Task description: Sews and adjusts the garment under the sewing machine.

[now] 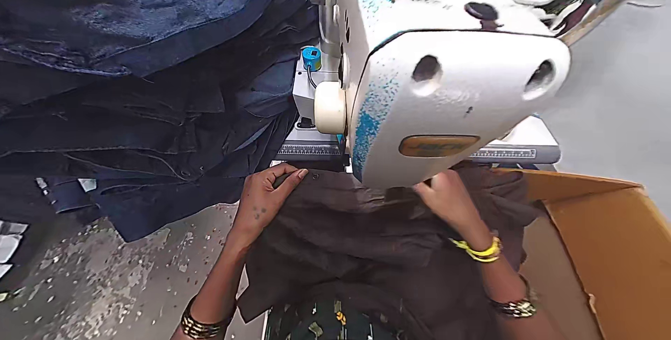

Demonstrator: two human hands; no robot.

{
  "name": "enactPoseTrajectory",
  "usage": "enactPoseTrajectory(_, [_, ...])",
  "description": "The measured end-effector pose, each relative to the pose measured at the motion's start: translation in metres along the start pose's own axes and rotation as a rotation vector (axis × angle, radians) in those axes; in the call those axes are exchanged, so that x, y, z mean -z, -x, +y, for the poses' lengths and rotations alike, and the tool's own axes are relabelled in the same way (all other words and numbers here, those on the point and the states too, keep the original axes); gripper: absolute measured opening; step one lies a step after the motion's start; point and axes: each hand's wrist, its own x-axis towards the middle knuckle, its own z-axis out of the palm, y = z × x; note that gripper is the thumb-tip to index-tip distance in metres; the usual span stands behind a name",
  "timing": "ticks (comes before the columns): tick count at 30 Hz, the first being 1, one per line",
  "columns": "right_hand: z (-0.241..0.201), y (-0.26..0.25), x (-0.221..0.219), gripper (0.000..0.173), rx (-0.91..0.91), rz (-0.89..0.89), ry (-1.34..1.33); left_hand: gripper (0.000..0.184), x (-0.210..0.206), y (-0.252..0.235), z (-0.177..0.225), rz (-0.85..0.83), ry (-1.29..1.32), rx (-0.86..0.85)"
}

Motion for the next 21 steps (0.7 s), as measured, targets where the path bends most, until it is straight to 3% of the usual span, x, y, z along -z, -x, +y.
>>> enactPoseTrajectory(3, [-0.040,-0.011,-0.032,0.040,-0.061,0.001,-0.248,0.028,0.001,0.003,-0.003,0.023,0.006,-0.008])
enactPoseTrajectory(5, [-0.051,-0.018,-0.034,0.043,-0.133,-0.037,-0.242,0.029,0.008,0.008,-0.006,0.051,0.001,0.004])
enactPoseTrajectory(10, [-0.049,-0.021,-0.024,0.035,-0.103,-0.117,-0.192,0.029,0.020,0.017,-0.021,0.060,0.013,0.041])
enactPoseTrajectory(13, [-0.040,-0.019,-0.016,0.029,0.010,-0.021,-0.218,0.028,0.022,0.015,-0.016,0.050,0.034,0.044])
enactPoseTrajectory(18, [-0.023,-0.022,-0.009,0.018,0.061,0.288,0.120,0.027,0.014,0.006,0.000,0.006,0.019,0.013])
enactPoseTrajectory(21, [-0.019,-0.025,-0.012,0.019,0.100,0.330,0.190,0.029,0.012,-0.003,0.001,0.004,-0.017,-0.003])
